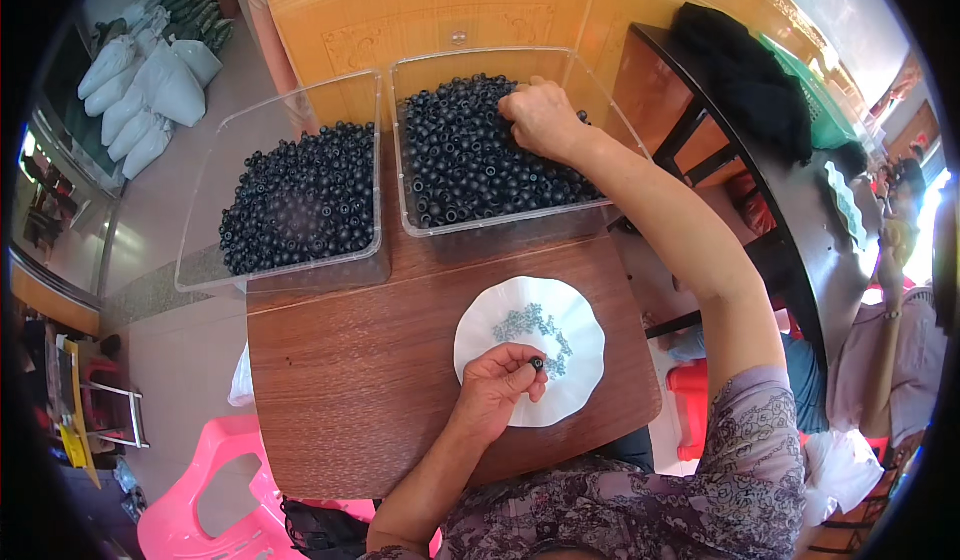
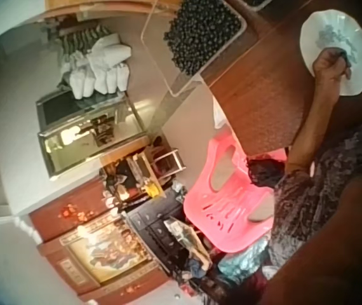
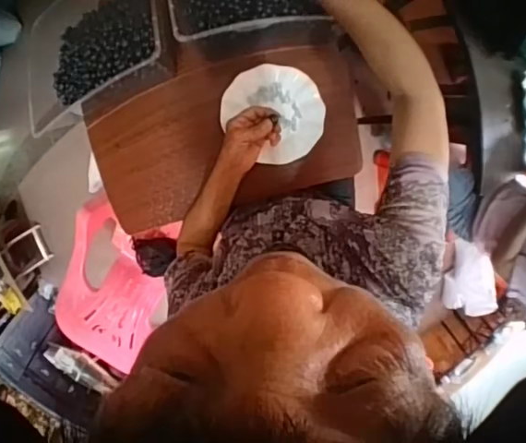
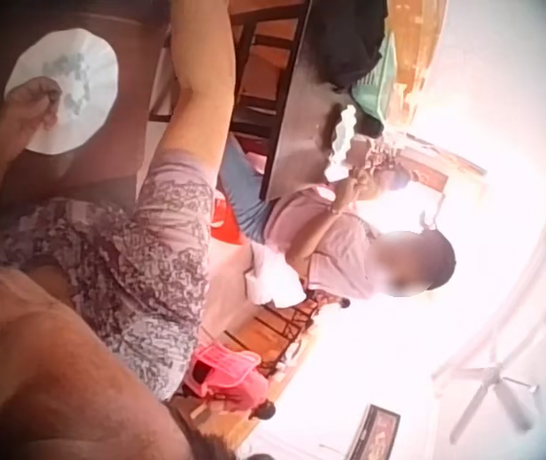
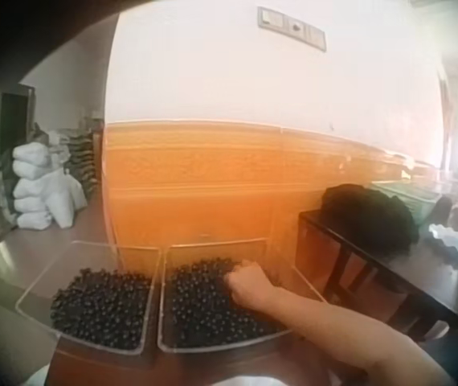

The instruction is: Assembling small black plastic components by inserting tiny white pieces into them manually.

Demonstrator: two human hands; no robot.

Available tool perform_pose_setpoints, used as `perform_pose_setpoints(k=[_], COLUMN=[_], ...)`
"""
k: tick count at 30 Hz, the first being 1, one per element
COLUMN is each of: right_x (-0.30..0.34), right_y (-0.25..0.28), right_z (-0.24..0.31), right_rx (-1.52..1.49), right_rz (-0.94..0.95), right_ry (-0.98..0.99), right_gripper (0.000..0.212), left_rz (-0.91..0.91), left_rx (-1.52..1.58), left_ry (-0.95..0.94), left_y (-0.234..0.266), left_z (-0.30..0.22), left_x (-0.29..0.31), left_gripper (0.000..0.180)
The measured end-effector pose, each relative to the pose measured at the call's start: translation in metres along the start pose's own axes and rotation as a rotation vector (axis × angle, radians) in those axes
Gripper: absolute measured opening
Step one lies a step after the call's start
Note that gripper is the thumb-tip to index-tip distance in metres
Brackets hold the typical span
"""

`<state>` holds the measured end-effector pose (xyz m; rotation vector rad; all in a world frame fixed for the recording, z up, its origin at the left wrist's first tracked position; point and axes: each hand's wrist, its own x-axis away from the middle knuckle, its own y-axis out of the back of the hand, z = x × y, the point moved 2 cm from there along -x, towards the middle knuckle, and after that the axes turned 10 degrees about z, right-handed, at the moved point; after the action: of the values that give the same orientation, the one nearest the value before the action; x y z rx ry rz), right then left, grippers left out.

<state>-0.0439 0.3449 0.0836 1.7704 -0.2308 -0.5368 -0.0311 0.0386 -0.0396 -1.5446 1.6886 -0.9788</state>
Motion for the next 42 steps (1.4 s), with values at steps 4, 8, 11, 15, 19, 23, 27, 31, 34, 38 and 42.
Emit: perform_pose_setpoints(k=[4, 8, 11, 15, 19, 23, 27, 31, 34, 38, 42], right_x=[-0.002, -0.006, -0.003, 0.009, 0.055, 0.122, 0.174, 0.205, 0.218, 0.229, 0.236], right_y=[-0.002, 0.001, 0.001, 0.017, 0.053, 0.070, 0.066, 0.061, 0.058, 0.054, 0.054], right_z=[0.017, 0.014, 0.012, 0.005, 0.028, 0.065, 0.099, 0.115, 0.126, 0.129, 0.133], right_rx=[0.127, 0.072, -0.023, -0.279, -0.851, -1.325, -1.682, -1.687, -1.718, -1.613, -1.590], right_rz=[0.000, 0.117, 0.080, -0.021, -0.028, 0.082, 0.214, 0.178, 0.141, 0.129, 0.058], right_ry=[0.068, 0.068, 0.045, -0.040, -0.103, -0.094, -0.228, -0.238, -0.259, -0.187, -0.193], right_gripper=[0.007, 0.010, 0.008, 0.010, 0.012, 0.007, 0.011, 0.010, 0.010, 0.016, 0.018], left_rz=[0.028, -0.031, -0.032, -0.026, 0.016, -0.018, -0.034, -0.055, -0.042, -0.058, -0.067], left_rx=[0.018, -0.014, -0.019, -0.025, 0.000, -0.019, -0.093, -0.094, -0.104, -0.122, -0.133], left_ry=[-0.012, -0.006, -0.008, -0.020, -0.089, -0.117, -0.148, -0.171, -0.203, -0.204, -0.195], left_y=[0.001, -0.004, -0.003, -0.004, -0.003, -0.008, -0.011, -0.021, -0.028, -0.033, -0.037], left_z=[-0.001, -0.002, -0.002, -0.002, -0.005, -0.010, -0.011, -0.012, -0.014, -0.013, -0.011], left_x=[0.001, 0.002, 0.002, 0.002, 0.006, 0.007, 0.007, 0.008, 0.010, 0.014, 0.019], left_gripper=[0.016, 0.013, 0.013, 0.013, 0.017, 0.017, 0.018, 0.019, 0.019, 0.021, 0.022])
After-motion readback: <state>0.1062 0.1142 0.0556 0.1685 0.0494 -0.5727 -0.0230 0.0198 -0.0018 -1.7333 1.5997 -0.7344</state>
